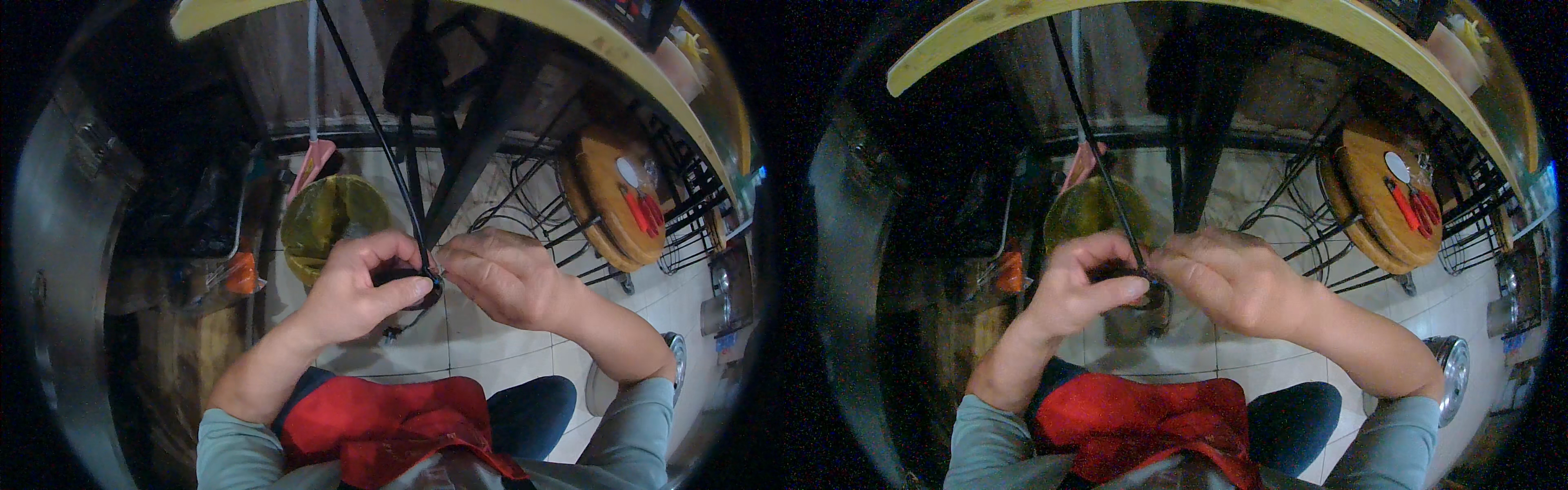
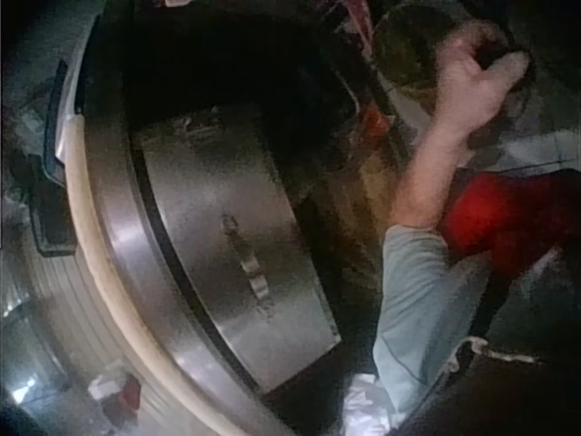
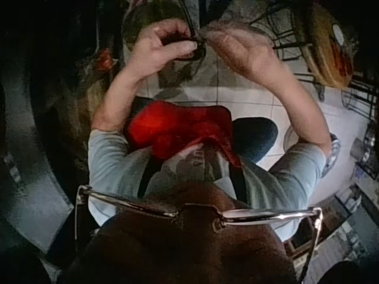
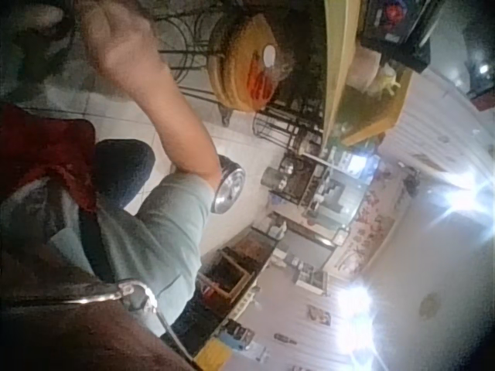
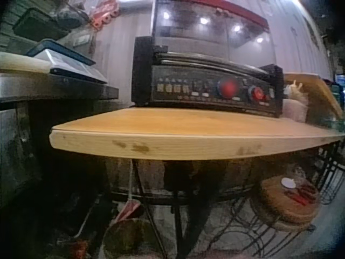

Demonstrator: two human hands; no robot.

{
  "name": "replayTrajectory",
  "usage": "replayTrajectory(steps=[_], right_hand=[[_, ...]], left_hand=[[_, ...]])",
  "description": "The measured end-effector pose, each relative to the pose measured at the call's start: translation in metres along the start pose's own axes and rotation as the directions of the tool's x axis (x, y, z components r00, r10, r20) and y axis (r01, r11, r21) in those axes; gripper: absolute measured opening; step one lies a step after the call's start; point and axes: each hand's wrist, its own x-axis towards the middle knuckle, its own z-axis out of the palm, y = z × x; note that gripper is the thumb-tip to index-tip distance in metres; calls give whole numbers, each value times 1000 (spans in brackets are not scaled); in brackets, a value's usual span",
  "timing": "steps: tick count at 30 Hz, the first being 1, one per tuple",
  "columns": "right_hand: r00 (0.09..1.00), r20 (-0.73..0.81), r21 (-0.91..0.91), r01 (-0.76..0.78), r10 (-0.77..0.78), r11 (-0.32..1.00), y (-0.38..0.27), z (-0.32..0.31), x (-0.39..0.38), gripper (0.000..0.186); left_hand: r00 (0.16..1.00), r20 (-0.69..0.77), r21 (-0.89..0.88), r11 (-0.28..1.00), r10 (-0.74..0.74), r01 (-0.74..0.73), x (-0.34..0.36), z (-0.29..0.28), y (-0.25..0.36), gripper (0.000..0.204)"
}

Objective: The person sits on the floor and uses scissors to cut a roll of electrical tape, then wraps the tape around a damaged section of a black electrical cord. After securing the tape, the person uses scissors to cut the tape and places the tools on a nearby stool.

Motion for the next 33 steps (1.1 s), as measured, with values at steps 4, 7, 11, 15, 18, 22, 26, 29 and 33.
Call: replayTrajectory(steps=[4,7,11,15,18,22,26,29,33], right_hand=[[994,6,-8,112,-112,994,5,2,0,36],[979,40,4,198,-198,980,9,-4,7,34],[959,135,60,242,-249,968,9,-12,21,35],[983,91,127,150,-162,980,9,-6,24,30],[993,107,132,34,-48,991,5,-2,20,25],[980,184,194,-112,76,975,2,-2,19,22],[960,217,253,-229,175,940,-1,-5,19,22],[963,209,261,-220,168,940,0,-5,16,18],[992,82,197,-110,95,974,2,-1,13,22]], left_hand=[[981,45,-211,958,-189,194,1,1,10,15],[980,72,-214,956,-188,199,2,0,12,14],[974,110,-211,953,-197,216,4,-5,10,15],[979,92,-209,958,-182,197,5,-7,6,16],[983,73,-200,963,-170,182,5,-6,5,17],[987,25,-210,964,-159,161,3,-3,9,19],[989,-22,-225,965,-144,135,1,-1,10,15],[991,-20,-144,981,-135,131,3,0,12,12],[990,-42,-119,984,-136,130,4,0,7,11]])
